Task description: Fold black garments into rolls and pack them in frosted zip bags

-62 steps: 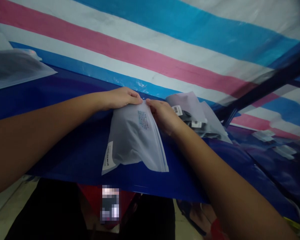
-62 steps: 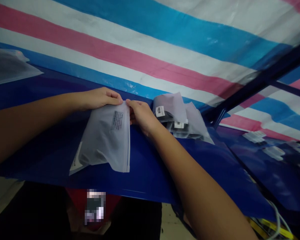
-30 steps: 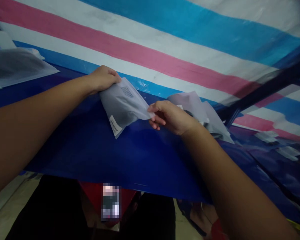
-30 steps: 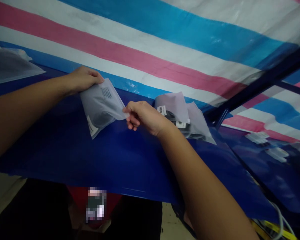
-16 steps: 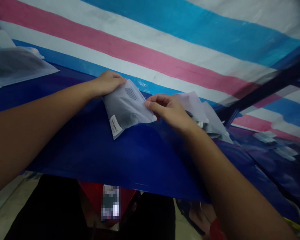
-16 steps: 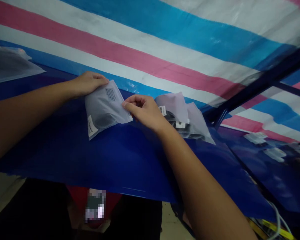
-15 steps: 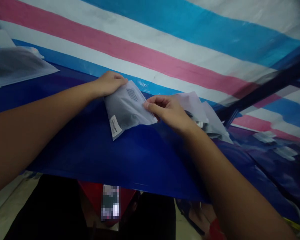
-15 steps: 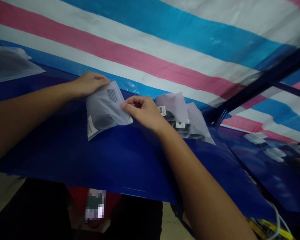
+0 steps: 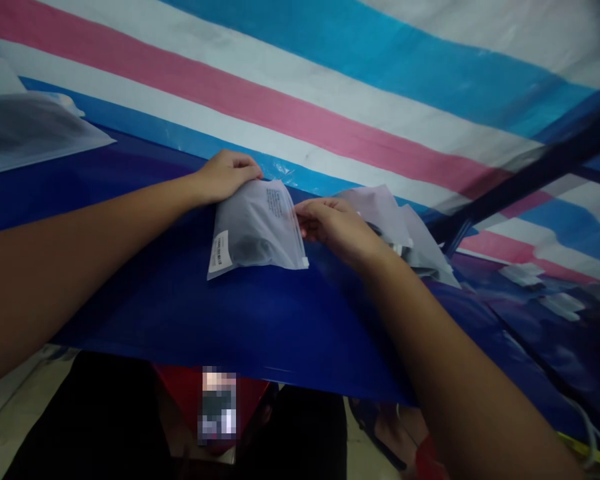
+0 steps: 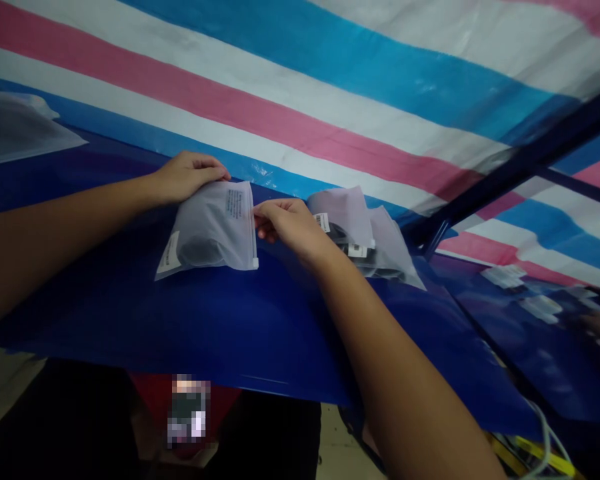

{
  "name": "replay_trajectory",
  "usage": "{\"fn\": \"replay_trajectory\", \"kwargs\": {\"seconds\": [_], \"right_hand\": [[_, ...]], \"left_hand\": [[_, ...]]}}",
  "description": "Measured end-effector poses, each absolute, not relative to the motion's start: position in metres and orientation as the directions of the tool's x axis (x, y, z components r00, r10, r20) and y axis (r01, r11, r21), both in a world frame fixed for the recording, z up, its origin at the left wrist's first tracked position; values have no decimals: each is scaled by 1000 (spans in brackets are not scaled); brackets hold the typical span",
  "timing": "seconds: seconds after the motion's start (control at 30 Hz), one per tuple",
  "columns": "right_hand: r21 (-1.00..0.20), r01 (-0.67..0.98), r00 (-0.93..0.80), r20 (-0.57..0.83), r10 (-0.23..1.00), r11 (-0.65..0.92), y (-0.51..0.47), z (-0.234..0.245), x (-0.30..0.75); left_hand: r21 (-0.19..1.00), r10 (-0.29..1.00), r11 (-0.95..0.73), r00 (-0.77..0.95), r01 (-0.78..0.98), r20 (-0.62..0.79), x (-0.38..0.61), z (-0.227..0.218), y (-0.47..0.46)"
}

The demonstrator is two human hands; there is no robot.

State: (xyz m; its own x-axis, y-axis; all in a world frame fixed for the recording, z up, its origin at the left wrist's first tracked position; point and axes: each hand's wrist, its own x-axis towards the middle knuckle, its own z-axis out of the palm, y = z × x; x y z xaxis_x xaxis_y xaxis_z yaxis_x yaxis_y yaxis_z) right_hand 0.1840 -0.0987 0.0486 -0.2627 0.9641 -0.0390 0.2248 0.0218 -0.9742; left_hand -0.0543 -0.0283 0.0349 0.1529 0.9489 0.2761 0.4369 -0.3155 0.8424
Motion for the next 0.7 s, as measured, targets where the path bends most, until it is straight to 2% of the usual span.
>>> {"fn": "replay_trajectory", "kwargs": {"seconds": [0.2, 0.4, 0.47, 0.57, 0.63, 0.7], "right_hand": [[-992, 122, -310, -41, 950, -3, -98, 49, 183], [-995, 75, -314, -87, 945, -67, -103, 49, 182], [-994, 69, -323, -103, 941, -85, -105, 48, 179], [-993, 67, -331, -118, 936, -101, -107, 43, 174], [-992, 53, -326, -129, 937, -118, -107, 40, 172], [-989, 39, -342, -150, 928, -146, -106, 39, 172]], "left_hand": [[834, 953, -302, 139, 462, 268, -53, 37, -31], [796, 923, -383, 166, 469, 346, -52, 31, -26], [743, 935, -338, 115, 578, 336, -54, 30, -24], [597, 967, -192, 46, 779, 250, -58, 32, -25], [516, 981, -142, 48, 845, 190, -59, 34, -28], [495, 988, -128, 64, 859, 144, -57, 36, -31]]}}
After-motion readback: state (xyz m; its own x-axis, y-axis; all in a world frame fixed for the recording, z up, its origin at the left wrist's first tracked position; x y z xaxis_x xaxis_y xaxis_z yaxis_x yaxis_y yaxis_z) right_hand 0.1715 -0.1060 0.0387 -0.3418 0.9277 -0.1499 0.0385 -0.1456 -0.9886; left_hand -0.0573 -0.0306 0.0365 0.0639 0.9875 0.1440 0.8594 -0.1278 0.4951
